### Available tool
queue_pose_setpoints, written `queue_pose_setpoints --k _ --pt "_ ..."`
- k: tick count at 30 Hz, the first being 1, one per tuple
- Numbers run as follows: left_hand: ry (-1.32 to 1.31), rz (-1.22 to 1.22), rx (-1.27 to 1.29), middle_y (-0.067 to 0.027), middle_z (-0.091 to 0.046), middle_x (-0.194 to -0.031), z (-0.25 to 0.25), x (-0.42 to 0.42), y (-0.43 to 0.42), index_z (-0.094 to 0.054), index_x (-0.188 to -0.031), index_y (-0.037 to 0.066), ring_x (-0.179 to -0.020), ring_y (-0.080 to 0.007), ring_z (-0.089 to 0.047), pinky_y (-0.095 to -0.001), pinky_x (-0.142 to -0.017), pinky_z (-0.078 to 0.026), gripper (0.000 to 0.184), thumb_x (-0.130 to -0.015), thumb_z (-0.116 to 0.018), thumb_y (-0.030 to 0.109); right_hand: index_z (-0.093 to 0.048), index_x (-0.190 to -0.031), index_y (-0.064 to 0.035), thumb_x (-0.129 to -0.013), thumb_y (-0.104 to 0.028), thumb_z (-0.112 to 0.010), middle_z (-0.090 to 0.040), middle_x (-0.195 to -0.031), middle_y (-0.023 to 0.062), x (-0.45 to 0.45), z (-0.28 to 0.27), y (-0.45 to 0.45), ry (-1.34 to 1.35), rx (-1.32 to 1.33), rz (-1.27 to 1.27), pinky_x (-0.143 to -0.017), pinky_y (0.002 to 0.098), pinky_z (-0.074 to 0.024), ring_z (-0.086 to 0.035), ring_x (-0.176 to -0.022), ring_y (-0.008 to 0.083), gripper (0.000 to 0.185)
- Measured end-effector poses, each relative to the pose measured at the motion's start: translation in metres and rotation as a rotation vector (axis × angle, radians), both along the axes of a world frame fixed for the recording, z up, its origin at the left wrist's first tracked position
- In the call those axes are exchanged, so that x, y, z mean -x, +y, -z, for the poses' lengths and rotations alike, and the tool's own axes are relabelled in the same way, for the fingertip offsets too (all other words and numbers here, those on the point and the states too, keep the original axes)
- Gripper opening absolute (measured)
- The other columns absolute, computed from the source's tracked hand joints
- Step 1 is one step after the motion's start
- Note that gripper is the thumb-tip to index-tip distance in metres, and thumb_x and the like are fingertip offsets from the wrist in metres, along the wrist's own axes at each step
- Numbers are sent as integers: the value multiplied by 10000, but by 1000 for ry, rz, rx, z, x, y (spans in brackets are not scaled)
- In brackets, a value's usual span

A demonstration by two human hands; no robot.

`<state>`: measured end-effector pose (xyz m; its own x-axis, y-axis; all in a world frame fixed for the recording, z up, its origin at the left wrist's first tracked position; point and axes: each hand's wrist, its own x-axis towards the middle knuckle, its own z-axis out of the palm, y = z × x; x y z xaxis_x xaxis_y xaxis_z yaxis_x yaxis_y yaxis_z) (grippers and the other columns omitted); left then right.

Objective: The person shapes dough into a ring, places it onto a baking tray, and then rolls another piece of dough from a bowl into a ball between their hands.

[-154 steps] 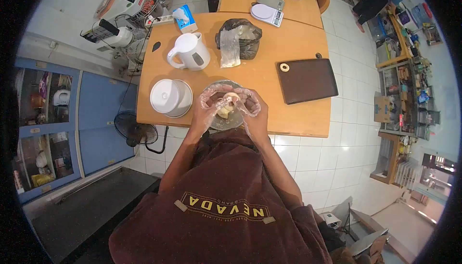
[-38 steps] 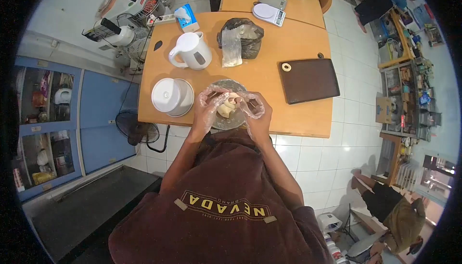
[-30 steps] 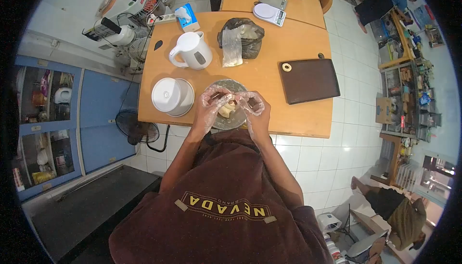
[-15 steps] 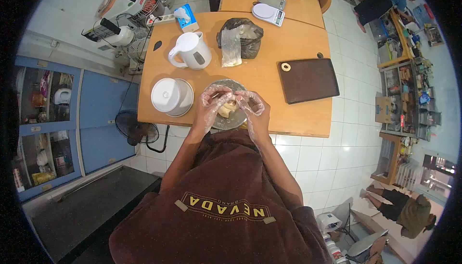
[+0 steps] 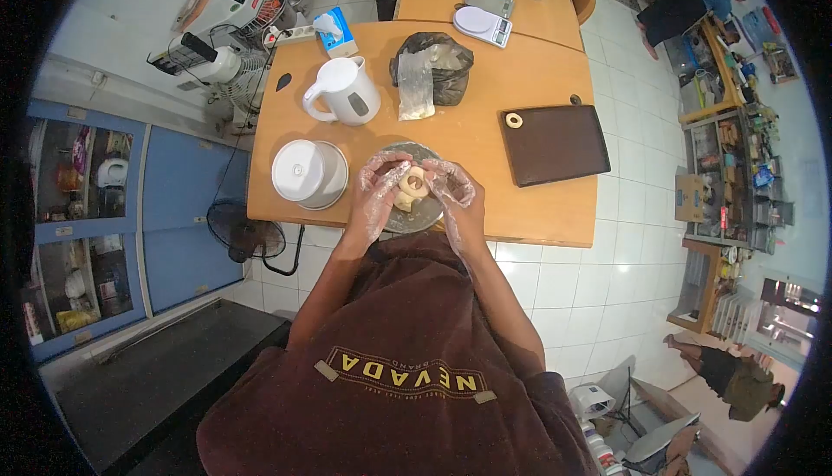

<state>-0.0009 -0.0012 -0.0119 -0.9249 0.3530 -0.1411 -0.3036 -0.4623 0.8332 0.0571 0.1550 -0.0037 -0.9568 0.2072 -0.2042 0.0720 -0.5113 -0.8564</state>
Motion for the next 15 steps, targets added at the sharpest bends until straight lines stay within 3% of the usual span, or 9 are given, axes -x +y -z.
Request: queue_pose_setpoints --k 8,11,15 --pt "34 59 168 -74 -705 -1103 -1 -1 -2 -676 -1151 -25 -1031 -143 -675 -290 -916 -541 216 -943 -716 17 -617 -1272 63 -961 -24 -687 -681 -1249 160 0 -5 4 -15 202 51 -983 328 -538 -649 -1160 194 330" --pt "75 20 237 -75 -717 -1099 -13 0 -3 -688 -1150 -22 -1021 -138 -679 -284 -896 -543 220 -938 -725 27 -618 -1279 51 -951 -18 -699 -687 -1235 142 -4 -1 5 -12 150 6 -988 331 -539 -665 -1135 196 345" --pt "127 56 310 -88 -725 -1115 -11 2 -3 -697 -1156 -29 -1028 -142 -685 -281 -897 -544 230 -937 -728 31 -649 -1248 30 -958 -48 -715 -707 -1178 108 -5 -6 1 49 -149 -31 -975 311 -525 -672 -1079 163 308"
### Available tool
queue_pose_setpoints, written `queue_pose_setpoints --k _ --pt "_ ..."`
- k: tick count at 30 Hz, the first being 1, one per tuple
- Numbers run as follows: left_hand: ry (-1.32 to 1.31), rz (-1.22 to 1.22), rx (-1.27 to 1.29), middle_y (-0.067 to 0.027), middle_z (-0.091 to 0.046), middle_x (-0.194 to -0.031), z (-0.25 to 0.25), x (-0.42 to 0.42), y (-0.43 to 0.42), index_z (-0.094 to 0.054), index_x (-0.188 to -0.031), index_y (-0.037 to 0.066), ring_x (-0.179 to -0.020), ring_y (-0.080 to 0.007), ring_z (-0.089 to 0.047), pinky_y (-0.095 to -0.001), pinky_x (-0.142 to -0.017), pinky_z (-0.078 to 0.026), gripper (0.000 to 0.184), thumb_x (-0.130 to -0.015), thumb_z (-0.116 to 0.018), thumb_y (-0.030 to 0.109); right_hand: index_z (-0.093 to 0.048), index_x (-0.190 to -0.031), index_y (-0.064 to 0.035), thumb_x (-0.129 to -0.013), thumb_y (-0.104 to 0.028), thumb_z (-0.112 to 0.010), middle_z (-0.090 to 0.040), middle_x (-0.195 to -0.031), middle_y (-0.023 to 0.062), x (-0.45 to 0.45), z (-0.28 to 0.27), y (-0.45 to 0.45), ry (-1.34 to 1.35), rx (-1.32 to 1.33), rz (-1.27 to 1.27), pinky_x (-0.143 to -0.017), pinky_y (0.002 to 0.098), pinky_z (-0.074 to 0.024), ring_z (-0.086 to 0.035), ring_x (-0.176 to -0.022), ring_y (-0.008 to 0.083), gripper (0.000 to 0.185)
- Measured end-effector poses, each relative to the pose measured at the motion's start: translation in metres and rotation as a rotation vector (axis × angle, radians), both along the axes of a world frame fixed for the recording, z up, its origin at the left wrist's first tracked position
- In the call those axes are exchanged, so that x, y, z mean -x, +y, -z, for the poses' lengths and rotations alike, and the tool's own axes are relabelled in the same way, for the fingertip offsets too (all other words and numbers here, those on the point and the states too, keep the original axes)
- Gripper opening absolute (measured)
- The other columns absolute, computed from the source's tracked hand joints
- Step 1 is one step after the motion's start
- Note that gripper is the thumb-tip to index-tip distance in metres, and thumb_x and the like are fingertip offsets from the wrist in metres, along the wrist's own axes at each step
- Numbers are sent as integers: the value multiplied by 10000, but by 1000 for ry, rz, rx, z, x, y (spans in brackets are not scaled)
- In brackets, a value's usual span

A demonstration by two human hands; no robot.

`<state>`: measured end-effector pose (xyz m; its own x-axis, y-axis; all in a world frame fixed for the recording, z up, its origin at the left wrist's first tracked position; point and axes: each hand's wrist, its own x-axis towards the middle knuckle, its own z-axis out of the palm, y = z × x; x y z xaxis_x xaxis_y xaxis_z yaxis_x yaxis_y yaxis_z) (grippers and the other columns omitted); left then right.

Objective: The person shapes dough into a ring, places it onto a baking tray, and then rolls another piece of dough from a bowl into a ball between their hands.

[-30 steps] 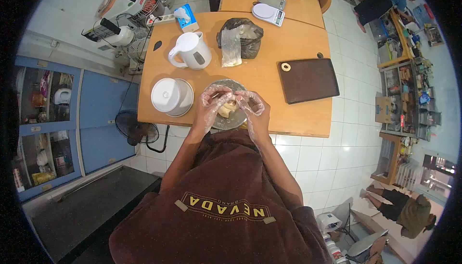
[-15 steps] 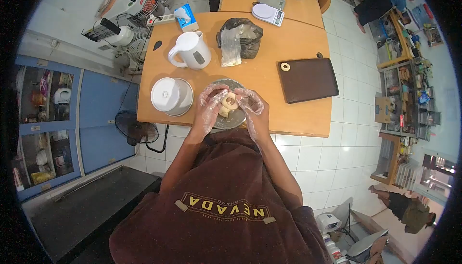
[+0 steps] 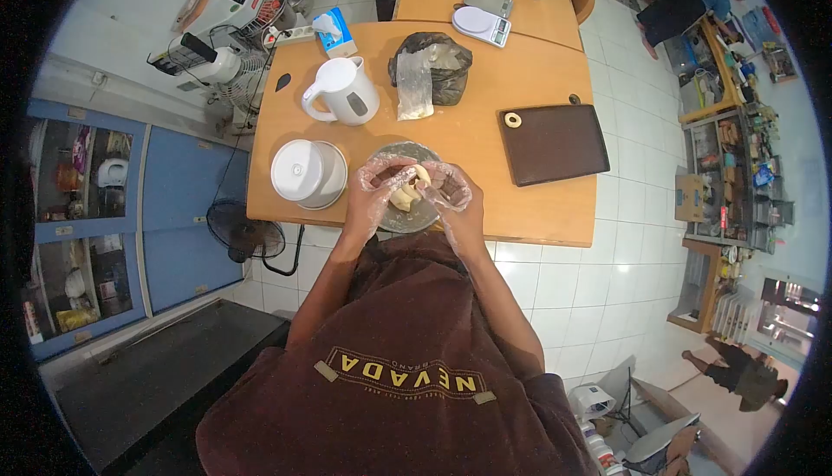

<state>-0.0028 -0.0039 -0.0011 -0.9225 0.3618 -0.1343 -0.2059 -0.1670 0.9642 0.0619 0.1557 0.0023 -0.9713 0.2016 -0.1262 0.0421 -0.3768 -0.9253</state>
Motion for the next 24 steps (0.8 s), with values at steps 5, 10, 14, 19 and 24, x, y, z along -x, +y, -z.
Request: queue_pose_setpoints --k 5,10,14,19,24 --pt "-24 -51 -141 -102 -740 -1084 -12 -9 10 -709 -1145 -50 -1024 -157 -701 -286 -926 -549 219 -943 -723 31 -681 -1190 19 -967 -95 -734 -722 -1118 80 3 -8 -2 -4 -110 147 -940 293 -516 -660 -1040 127 256" --pt "-27 -57 -95 -108 -745 -1090 -5 -12 7 -713 -1161 -57 -1002 -158 -708 -293 -920 -556 230 -945 -717 21 -677 -1165 7 -956 -77 -745 -719 -1098 75 -2 3 2 -14 -99 145 -926 292 -522 -661 -1036 123 235" --pt "10 16 -47 -132 -739 -1125 1 -8 3 -693 -1183 -70 -1020 -179 -709 -303 -914 -565 267 -935 -702 29 -676 -1144 0 -957 -72 -743 -718 -1081 70 -1 -5 -4 6 -93 90 -919 288 -523 -660 -1021 119 212" --pt "37 47 -81 -124 -737 -1127 -3 -4 1 -695 -1182 -72 -1033 -164 -698 -300 -930 -553 265 -930 -707 11 -673 -1146 1 -966 -75 -732 -717 -1072 68 0 1 -3 -32 -105 121 -905 288 -530 -666 -996 118 204" --pt "-30 -18 -194 -123 -724 -1140 6 -4 3 -675 -1199 -68 -1059 -165 -690 -297 -953 -544 285 -919 -702 -21 -651 -1173 6 -966 -74 -726 -713 -1061 67 0 5 -1 -50 -31 88 -880 286 -540 -669 -978 115 234"
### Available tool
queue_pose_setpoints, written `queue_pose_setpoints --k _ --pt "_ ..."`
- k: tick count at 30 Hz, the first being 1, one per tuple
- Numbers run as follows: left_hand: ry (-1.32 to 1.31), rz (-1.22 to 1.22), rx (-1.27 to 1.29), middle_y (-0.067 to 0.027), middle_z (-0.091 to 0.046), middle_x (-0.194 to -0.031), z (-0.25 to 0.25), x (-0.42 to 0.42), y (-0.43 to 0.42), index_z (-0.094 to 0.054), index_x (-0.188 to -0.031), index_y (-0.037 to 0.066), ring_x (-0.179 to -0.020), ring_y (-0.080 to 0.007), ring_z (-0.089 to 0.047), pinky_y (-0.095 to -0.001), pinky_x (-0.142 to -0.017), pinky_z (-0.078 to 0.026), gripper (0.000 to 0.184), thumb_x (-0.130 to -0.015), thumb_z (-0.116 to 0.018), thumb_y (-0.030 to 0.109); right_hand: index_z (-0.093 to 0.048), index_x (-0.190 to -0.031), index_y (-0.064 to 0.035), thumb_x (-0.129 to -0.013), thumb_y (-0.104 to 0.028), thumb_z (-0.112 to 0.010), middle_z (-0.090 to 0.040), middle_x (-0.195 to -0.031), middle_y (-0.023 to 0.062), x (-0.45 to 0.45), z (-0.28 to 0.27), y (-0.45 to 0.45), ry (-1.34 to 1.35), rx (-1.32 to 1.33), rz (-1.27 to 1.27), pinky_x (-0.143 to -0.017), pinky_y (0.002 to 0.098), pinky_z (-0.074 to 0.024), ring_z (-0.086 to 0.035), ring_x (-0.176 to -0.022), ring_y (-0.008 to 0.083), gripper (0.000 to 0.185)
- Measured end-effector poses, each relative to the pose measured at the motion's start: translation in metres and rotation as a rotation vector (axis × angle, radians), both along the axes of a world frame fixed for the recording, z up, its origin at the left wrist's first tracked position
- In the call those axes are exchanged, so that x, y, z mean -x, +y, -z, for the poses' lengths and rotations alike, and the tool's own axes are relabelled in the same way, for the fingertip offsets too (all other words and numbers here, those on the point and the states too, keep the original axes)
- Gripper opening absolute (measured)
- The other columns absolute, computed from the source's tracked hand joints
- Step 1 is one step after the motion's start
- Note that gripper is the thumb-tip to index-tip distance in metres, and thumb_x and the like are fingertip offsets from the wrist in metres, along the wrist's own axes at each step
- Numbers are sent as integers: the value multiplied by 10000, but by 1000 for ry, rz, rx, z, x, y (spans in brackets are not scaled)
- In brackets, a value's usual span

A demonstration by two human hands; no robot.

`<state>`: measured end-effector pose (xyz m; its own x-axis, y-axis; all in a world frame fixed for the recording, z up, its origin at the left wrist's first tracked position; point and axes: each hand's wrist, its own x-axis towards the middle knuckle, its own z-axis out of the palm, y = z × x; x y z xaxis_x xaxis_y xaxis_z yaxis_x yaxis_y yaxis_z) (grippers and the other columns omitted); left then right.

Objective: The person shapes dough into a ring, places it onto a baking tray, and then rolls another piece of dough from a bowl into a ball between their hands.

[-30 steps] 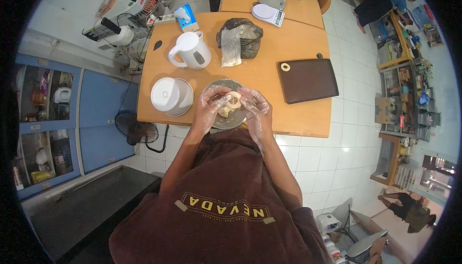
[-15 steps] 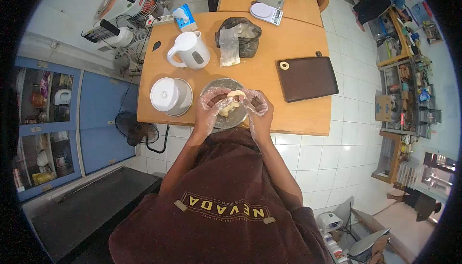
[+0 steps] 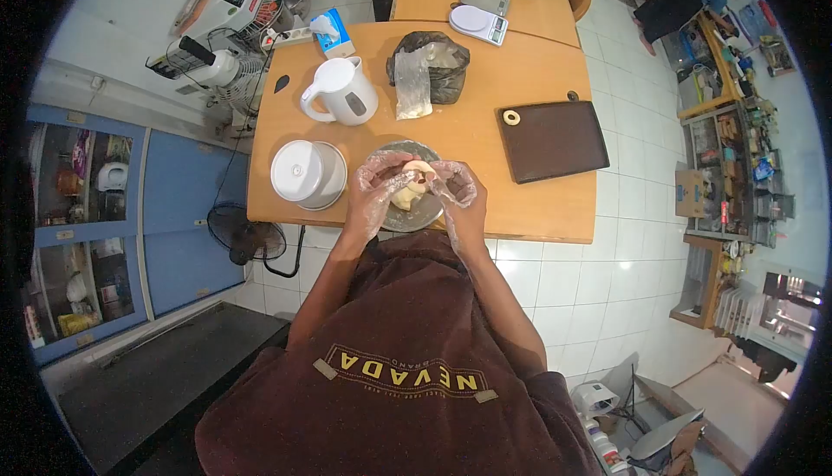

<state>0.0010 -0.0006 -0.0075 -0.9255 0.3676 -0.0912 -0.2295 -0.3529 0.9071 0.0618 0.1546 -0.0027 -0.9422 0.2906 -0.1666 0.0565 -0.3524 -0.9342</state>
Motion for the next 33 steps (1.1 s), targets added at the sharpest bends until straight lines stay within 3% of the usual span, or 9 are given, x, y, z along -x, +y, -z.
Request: queue_pose_setpoints --k 5,11,17,20,29,33 --pt "-12 -28 63 -148 -715 -1198 0 1 -2 -671 -1220 -49 -1086 -185 -691 -319 -985 -546 302 -924 -702 2 -626 -1208 10 -951 -58 -736 -707 -1083 77 0 -3 -3 -38 16 -108 -873 283 -550 -671 -987 123 288" --pt "30 63 177 -121 -716 -1199 8 0 -8 -661 -1272 -41 -1082 -159 -680 -303 -970 -540 325 -954 -677 21 -622 -1216 8 -943 -41 -739 -704 -1109 86 2 -9 -8 -16 -29 10 -894 293 -557 -672 -1020 134 301" --pt "-29 -13 142 -103 -709 -1166 5 -2 -9 -629 -1296 -24 -1035 -145 -683 -273 -880 -557 330 -972 -659 36 -605 -1238 7 -956 -36 -715 -692 -1121 81 0 0 -6 -38 -13 -105 -908 295 -542 -665 -1019 135 305" --pt "-188 4 27 -97 -706 -1144 5 0 -14 -625 -1279 -17 -1018 -142 -680 -272 -851 -558 315 -973 -663 42 -602 -1243 0 -955 -21 -704 -690 -1120 78 1 4 -7 -59 24 -149 -915 290 -532 -662 -1015 134 306" --pt "-14 28 119 -109 -703 -1118 15 5 -15 -639 -1228 -17 -1003 -148 -693 -266 -836 -570 259 -987 -671 72 -615 -1242 2 -956 -33 -706 -692 -1108 78 7 10 -6 -16 5 -91 -926 298 -528 -657 -1028 142 302" --pt "-149 -11 32 -94 -714 -1089 11 6 -16 -667 -1172 -33 -1018 -144 -686 -291 -920 -539 237 -965 -704 78 -616 -1246 2 -962 -49 -712 -693 -1096 73 8 6 -7 -54 -13 -98 -929 295 -526 -656 -1026 135 304"
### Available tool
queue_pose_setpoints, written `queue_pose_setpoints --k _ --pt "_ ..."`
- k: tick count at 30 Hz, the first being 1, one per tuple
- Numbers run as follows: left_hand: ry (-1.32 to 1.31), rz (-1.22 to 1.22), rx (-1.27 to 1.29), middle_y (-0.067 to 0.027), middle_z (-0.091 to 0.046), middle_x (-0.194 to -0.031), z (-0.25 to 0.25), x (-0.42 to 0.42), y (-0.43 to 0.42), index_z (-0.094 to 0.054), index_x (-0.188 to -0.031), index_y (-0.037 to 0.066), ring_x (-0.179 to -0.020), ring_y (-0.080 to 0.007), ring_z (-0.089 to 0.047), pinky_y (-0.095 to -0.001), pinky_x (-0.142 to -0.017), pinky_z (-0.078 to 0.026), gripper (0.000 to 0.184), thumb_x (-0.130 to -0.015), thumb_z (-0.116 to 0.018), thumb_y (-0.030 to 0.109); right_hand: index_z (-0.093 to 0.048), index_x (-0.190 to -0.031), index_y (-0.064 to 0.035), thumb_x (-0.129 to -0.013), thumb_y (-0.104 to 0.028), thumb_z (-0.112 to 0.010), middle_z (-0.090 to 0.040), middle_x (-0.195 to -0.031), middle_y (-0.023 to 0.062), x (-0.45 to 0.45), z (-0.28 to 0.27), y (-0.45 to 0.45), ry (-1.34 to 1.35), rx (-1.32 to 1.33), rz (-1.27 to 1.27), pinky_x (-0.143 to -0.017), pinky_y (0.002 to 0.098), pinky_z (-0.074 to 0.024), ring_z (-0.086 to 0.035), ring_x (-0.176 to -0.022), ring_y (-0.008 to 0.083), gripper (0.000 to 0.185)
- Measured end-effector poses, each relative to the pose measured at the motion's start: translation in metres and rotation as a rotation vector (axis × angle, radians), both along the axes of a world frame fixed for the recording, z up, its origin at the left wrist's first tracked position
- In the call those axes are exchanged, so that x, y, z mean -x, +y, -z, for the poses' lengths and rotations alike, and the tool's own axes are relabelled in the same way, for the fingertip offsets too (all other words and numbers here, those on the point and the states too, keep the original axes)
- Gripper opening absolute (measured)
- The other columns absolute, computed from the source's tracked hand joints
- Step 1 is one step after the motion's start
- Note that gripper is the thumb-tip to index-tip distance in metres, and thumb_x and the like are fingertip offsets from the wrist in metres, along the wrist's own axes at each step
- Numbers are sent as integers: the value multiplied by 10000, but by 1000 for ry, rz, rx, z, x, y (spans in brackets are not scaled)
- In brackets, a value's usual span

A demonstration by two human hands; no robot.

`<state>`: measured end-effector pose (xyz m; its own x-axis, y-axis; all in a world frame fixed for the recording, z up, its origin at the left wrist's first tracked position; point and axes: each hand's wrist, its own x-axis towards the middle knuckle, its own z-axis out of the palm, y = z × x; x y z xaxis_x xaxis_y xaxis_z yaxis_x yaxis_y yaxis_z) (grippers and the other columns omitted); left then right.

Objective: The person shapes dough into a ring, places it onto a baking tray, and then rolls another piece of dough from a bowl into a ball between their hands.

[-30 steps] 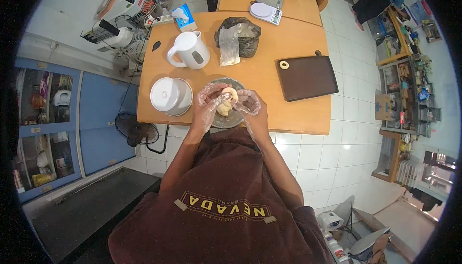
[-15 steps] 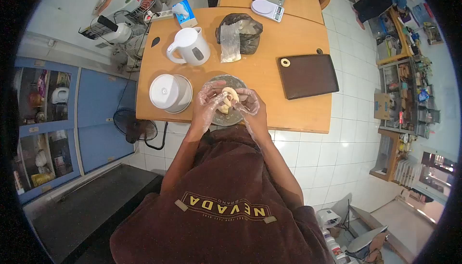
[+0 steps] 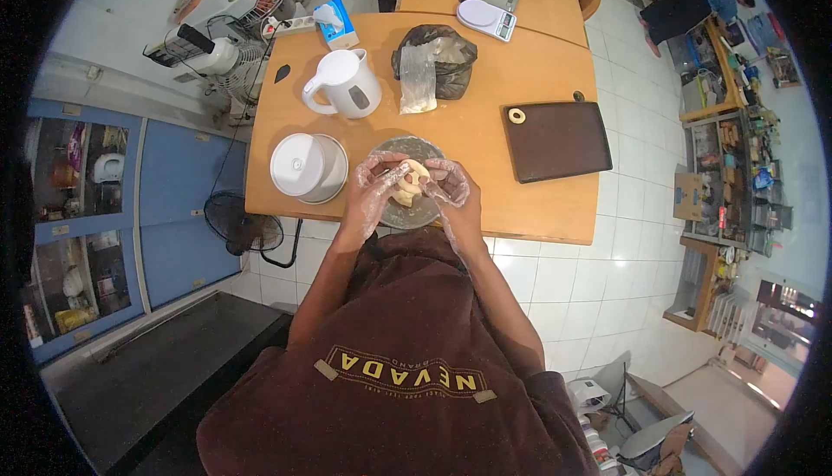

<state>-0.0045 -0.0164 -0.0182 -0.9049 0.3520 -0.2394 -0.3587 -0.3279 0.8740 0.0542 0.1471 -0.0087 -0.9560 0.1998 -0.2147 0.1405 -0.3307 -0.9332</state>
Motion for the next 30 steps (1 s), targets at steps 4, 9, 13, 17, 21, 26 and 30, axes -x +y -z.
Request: queue_pose_setpoints --k 4,9,13,17,21,26,30 --pt "14 60 72 -83 -711 -1082 -1 3 0 -668 -1171 -25 -1005 -129 -677 -283 -883 -542 232 -976 -702 96 -628 -1242 7 -962 -57 -719 -698 -1104 72 2 2 3 13 13 -3 -940 297 -524 -656 -1039 136 302" --pt "-27 97 62 -75 -706 -1079 -5 5 2 -663 -1177 -17 -998 -117 -669 -271 -844 -545 229 -1002 -680 129 -674 -1188 21 -962 -45 -716 -719 -1134 78 4 -7 2 64 -77 35 -960 300 -514 -653 -1071 133 239" --pt "-111 46 -36 -82 -692 -1095 8 7 1 -653 -1173 -15 -1022 -141 -680 -278 -850 -562 220 -1024 -651 146 -690 -1161 23 -967 -36 -707 -731 -1109 79 2 1 5 52 -138 59 -959 300 -507 -659 -1050 131 204" --pt "-105 21 -109 -91 -674 -1114 9 6 0 -637 -1160 -16 -1041 -170 -690 -287 -860 -577 205 -1027 -642 140 -689 -1131 21 -973 -35 -700 -731 -1066 72 -1 6 9 64 -142 93 -945 298 -503 -659 -1005 126 168" --pt "-94 33 -78 -87 -666 -1114 15 4 3 -626 -1162 -5 -1067 -157 -672 -276 -846 -569 198 -1026 -643 138 -686 -1099 18 -977 -42 -696 -726 -1048 63 2 4 5 53 -134 122 -932 296 -505 -653 -992 121 136" --pt "-98 45 51 -88 -617 -1160 3 2 7 -594 -1163 5 -1117 -209 -657 -397 -969 -573 162 -1021 -628 77 -688 -1091 9 -980 -54 -694 -724 -1059 68 3 5 3 77 -134 102 -934 295 -503 -649 -1011 118 128" --pt "-14 10 -33 -58 -638 -1127 16 0 3 -625 -1156 14 -1077 -131 -628 -275 -875 -545 191 -1013 -644 139 -690 -1091 4 -981 -70 -697 -721 -1073 71 0 2 6 48 -40 99 -937 297 -503 -645 -1013 120 133"
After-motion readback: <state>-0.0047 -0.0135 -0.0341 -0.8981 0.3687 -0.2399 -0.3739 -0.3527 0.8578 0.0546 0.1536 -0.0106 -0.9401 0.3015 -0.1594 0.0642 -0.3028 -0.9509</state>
